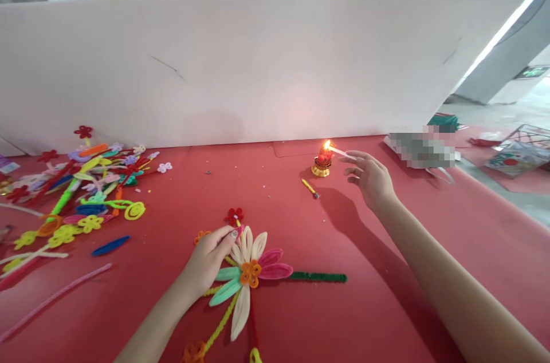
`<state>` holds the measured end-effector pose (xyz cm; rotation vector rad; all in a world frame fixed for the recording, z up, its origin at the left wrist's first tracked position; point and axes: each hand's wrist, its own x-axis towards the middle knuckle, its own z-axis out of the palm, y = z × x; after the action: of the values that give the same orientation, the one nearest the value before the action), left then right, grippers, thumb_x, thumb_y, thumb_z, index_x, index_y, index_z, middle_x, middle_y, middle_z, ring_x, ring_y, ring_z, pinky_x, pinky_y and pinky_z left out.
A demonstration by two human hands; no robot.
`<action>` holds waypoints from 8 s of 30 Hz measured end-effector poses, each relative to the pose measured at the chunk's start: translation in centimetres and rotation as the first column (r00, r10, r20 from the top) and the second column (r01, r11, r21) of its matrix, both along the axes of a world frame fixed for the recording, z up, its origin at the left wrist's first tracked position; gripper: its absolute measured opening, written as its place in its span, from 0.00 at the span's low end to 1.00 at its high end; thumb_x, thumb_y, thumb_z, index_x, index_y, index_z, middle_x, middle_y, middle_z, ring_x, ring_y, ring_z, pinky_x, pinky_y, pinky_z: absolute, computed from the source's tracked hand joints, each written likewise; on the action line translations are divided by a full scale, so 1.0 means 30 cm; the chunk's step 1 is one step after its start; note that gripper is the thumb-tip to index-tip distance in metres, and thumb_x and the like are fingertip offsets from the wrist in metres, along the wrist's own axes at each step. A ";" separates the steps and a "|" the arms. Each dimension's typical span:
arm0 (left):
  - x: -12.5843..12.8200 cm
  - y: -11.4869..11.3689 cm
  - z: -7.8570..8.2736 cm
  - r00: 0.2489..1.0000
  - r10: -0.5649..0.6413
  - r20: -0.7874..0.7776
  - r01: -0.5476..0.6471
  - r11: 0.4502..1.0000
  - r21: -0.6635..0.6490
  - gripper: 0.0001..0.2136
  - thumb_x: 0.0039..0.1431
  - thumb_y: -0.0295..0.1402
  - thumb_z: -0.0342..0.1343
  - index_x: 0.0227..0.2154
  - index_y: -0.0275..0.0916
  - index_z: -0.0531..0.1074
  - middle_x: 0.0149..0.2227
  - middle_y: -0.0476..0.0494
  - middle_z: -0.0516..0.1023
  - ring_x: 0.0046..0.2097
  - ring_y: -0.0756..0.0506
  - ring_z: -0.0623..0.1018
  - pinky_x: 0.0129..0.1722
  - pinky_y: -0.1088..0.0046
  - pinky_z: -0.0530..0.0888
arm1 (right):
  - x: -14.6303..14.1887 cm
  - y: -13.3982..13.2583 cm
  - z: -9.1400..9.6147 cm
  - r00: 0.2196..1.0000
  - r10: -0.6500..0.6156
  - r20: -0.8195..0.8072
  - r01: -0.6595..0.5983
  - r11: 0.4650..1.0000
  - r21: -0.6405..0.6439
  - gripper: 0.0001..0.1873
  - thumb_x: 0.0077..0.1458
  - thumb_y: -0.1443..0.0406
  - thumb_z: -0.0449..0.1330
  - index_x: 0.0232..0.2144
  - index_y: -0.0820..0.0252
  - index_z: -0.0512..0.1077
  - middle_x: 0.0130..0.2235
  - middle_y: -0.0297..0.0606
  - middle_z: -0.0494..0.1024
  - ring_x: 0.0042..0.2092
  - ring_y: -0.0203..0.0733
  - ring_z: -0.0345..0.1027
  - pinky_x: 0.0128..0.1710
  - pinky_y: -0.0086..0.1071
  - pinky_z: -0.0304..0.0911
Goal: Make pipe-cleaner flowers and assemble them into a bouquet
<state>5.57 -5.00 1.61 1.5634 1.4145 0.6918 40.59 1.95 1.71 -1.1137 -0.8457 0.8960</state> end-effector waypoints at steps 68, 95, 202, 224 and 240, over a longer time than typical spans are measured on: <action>0.046 -0.062 0.032 0.989 -0.087 0.120 0.090 0.996 -0.028 0.15 0.59 0.45 0.43 0.28 0.38 0.64 0.22 0.54 0.55 0.24 0.52 0.58 0.23 0.77 0.56 | -0.450 -0.266 0.023 0.765 0.580 0.281 -0.579 0.810 -0.096 0.04 0.54 0.62 0.54 0.29 0.55 0.63 0.29 0.34 0.76 0.30 0.37 0.65 0.30 0.31 0.57; 0.058 -0.064 0.066 0.987 -0.122 -0.101 0.134 0.983 0.126 0.14 0.62 0.39 0.39 0.23 0.39 0.57 0.20 0.55 0.54 0.23 0.53 0.57 0.23 0.76 0.54 | -0.454 -0.311 0.076 0.220 -0.056 0.974 -0.666 0.721 0.191 0.07 0.42 0.75 0.48 0.22 0.59 0.60 0.22 0.32 0.63 0.24 0.35 0.47 0.25 0.28 0.45; 0.028 -0.013 0.003 0.902 -0.261 -0.343 0.274 0.962 -0.010 0.09 0.41 0.39 0.62 0.20 0.39 0.73 0.28 0.48 0.75 0.33 0.46 0.73 0.32 0.73 0.65 | -0.641 -0.512 -0.122 0.656 0.147 0.740 -0.071 0.989 -0.133 0.09 0.48 0.70 0.51 0.19 0.57 0.56 0.17 0.26 0.61 0.18 0.30 0.52 0.19 0.23 0.46; 0.054 0.009 0.059 0.788 -0.360 -0.499 0.279 0.932 -0.232 0.12 0.39 0.42 0.61 0.20 0.38 0.75 0.20 0.49 0.73 0.26 0.48 0.71 0.22 0.75 0.59 | -0.485 -0.519 -0.089 0.145 -0.098 0.985 -0.547 0.821 0.162 0.11 0.57 0.74 0.49 0.35 0.64 0.70 0.29 0.40 0.71 0.31 0.39 0.63 0.28 0.31 0.60; 0.189 -0.023 0.176 0.429 -0.292 -0.855 0.234 0.950 -0.207 0.08 0.41 0.30 0.59 0.29 0.38 0.72 0.29 0.40 0.78 0.35 0.41 0.77 0.29 0.73 0.66 | -0.415 -0.431 -0.073 0.084 -0.232 0.969 -0.711 0.667 0.221 0.10 0.59 0.73 0.49 0.36 0.66 0.71 0.26 0.38 0.69 0.30 0.37 0.60 0.28 0.31 0.58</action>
<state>11.25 -5.69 6.90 2.1655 1.7840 -0.4951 28.14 -10.99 -0.46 -0.6967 -2.4414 -0.2042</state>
